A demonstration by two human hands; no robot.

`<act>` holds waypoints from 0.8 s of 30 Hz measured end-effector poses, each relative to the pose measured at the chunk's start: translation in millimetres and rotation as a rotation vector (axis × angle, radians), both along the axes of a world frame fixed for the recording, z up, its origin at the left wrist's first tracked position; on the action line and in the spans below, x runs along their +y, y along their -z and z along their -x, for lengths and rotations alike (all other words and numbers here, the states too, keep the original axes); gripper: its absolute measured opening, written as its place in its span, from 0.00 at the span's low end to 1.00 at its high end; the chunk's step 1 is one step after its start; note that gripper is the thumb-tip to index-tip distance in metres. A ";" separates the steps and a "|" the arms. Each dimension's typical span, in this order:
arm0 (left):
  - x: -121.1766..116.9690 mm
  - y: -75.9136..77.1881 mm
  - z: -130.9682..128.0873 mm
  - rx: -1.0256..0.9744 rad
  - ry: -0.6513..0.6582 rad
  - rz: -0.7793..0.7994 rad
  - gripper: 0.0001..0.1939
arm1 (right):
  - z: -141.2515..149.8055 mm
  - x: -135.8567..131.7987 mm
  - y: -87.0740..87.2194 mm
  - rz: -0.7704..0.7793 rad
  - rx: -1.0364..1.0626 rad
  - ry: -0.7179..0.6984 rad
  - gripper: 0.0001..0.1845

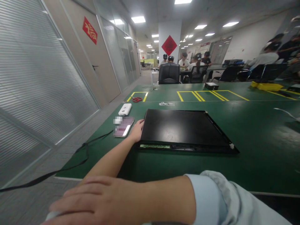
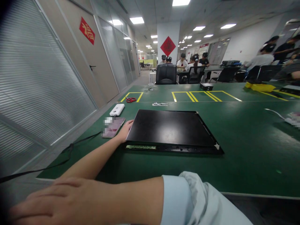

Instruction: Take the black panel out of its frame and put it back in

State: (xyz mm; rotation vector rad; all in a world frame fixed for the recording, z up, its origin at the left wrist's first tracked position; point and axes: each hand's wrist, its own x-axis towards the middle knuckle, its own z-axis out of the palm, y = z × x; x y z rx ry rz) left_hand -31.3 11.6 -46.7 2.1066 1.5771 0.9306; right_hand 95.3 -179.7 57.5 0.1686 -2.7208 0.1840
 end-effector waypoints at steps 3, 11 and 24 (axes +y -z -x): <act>-4.3 -1.9 2.6 -0.005 -0.019 -0.007 0.29 | -37.8 42.9 5.5 0.050 0.012 0.078 0.20; 5.6 -10.7 17.3 -0.073 0.024 0.110 0.19 | -208.1 180.5 25.5 0.283 0.250 0.793 0.17; -45.3 -72.7 -119.9 0.054 0.520 -0.399 0.43 | -336.9 238.9 69.9 0.535 -0.229 1.979 0.39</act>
